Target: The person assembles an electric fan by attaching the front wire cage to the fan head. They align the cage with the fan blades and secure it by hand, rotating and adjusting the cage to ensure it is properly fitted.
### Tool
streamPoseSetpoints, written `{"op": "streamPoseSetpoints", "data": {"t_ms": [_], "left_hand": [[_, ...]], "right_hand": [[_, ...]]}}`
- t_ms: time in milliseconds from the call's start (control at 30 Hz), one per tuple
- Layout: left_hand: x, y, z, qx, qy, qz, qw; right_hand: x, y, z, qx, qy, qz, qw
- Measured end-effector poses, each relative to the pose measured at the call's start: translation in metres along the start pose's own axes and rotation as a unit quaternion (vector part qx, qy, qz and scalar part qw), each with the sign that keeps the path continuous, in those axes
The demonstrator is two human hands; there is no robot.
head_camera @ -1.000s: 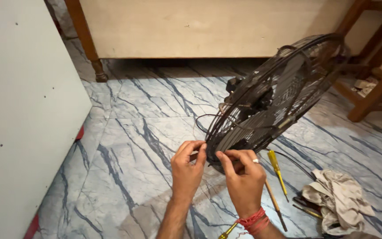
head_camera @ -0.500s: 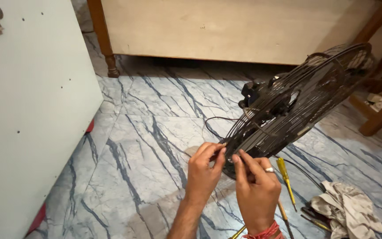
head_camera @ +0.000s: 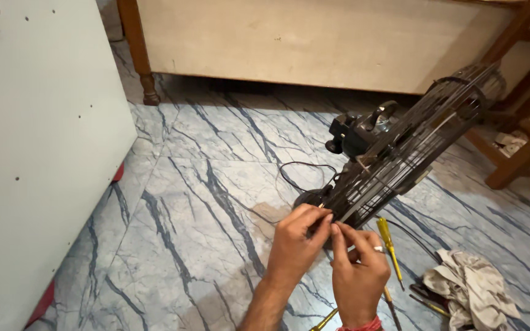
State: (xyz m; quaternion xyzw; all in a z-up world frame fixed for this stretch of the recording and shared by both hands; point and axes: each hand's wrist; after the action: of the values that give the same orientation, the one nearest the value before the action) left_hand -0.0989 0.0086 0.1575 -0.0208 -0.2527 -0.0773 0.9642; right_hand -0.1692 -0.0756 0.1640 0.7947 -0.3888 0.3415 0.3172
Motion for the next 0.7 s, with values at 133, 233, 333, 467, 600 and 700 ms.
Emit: {"op": "streamPoseSetpoints", "data": {"t_ms": [133,233,333,467,600,700], "left_hand": [[0.001,-0.001,-0.001,-0.016,-0.009,-0.021,1.0],[0.004,-0.001,0.0,-0.023,0.002,-0.029,0.999],[0.004,-0.002,0.004,-0.028,0.028,-0.037,0.999],[0.004,-0.005,0.008,-0.055,0.039,-0.051,0.996],[0.002,-0.012,0.008,-0.051,0.051,-0.04,0.997],[0.003,-0.012,0.009,-0.047,0.055,-0.032,0.997]], "right_hand": [[-0.007,0.0,0.008,-0.03,0.012,-0.003,0.999],[-0.012,-0.001,0.011,-0.047,0.017,-0.011,0.999],[-0.015,0.001,0.009,-0.056,-0.007,-0.011,0.998],[-0.006,0.007,0.006,-0.013,0.032,0.064,0.997],[0.015,0.017,0.006,-0.033,0.073,0.055,0.995],[0.03,0.026,0.005,-0.004,0.035,0.042,0.999]]}}
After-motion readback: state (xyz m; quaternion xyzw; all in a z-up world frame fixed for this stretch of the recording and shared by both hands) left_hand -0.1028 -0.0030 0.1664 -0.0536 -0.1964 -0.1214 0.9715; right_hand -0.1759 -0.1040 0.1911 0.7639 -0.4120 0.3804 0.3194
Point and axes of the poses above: each hand's wrist, its own x-axis towards the middle knuckle, its own y-axis out of the back of the hand, z = x × y, and after that the axes turned 14 degrees about y, right-handed
